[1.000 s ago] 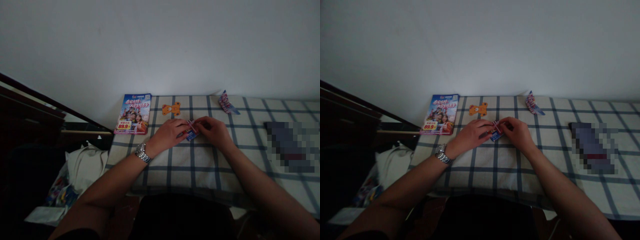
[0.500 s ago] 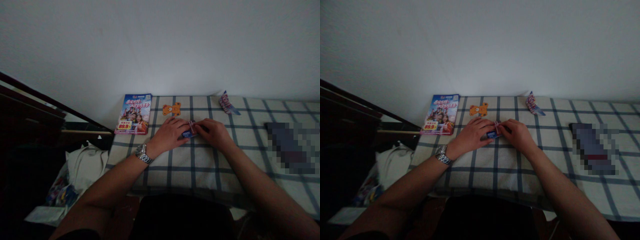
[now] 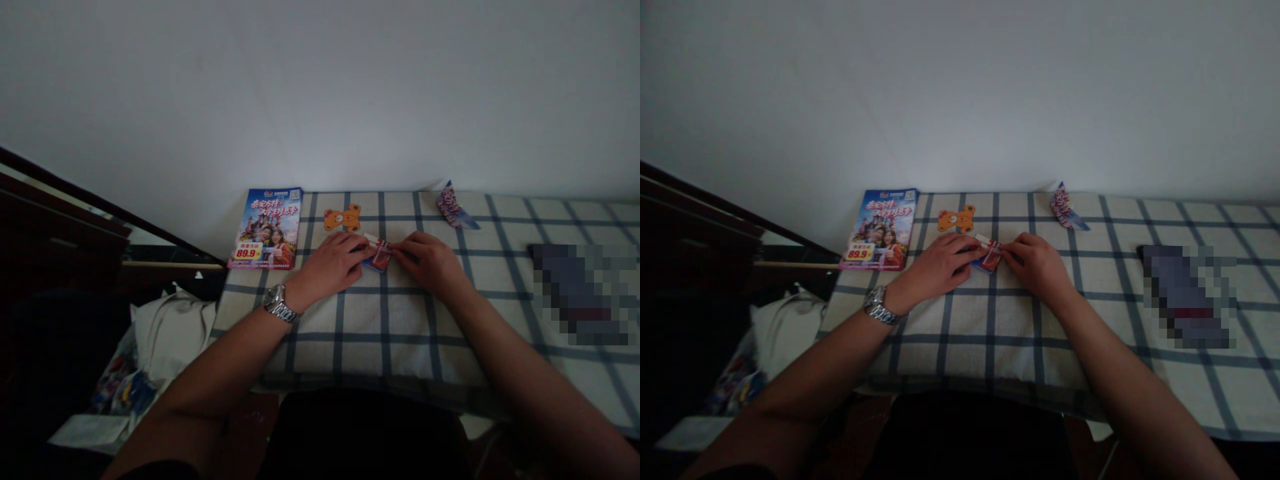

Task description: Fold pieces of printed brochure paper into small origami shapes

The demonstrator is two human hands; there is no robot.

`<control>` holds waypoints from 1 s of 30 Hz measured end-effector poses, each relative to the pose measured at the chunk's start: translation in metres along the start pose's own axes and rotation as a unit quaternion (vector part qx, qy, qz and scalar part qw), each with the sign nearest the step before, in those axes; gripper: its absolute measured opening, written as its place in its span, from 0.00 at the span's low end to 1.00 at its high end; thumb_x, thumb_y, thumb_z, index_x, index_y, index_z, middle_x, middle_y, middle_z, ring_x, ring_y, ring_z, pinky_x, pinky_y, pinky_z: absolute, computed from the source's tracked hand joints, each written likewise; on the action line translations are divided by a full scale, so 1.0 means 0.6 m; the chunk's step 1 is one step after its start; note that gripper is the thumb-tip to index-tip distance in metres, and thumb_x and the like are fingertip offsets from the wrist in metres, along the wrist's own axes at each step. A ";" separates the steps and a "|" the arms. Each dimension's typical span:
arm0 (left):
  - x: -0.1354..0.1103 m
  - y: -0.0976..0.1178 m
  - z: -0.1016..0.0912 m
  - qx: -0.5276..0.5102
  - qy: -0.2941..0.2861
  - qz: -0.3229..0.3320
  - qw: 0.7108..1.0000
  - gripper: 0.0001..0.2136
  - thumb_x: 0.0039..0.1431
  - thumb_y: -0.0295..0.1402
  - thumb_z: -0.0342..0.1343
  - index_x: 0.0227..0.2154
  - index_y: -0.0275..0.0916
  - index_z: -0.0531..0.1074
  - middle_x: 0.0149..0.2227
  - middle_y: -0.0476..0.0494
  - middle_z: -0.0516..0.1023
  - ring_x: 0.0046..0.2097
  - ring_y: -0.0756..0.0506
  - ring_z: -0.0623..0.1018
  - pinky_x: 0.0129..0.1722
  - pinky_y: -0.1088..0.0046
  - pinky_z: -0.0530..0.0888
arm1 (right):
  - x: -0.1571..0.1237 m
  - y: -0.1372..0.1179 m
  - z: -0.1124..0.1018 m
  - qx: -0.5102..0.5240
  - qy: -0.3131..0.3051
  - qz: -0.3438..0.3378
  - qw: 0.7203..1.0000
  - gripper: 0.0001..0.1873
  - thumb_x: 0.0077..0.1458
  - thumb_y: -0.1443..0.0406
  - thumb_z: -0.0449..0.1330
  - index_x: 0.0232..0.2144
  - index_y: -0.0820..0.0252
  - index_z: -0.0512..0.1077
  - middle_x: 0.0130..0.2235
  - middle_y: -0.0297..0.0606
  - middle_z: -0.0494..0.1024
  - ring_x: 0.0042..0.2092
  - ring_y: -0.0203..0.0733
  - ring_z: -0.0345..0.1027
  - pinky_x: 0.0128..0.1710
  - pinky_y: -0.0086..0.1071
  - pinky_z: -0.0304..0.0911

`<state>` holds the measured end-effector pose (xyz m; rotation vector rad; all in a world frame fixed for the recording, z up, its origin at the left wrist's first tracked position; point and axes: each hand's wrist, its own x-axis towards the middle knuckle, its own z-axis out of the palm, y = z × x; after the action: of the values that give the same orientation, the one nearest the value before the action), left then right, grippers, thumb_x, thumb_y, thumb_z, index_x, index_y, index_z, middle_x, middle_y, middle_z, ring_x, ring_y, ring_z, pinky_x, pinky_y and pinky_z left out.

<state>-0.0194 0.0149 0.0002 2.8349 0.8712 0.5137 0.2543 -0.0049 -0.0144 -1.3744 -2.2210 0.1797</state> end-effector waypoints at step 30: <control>0.000 -0.017 0.014 -0.040 0.040 0.022 0.998 0.14 0.74 0.35 0.57 0.59 0.46 0.77 0.60 0.42 0.77 0.62 0.40 0.76 0.68 0.51 0.70 | -0.001 -0.002 -0.009 0.016 -0.032 0.001 0.999 0.11 0.67 0.63 0.64 0.48 0.56 0.83 0.41 0.42 0.79 0.39 0.46 0.76 0.39 0.37 0.71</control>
<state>-0.0217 0.0234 -0.0100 2.7843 0.7835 0.6557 0.2564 -0.0068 -0.0097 -1.3723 -2.2585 0.2614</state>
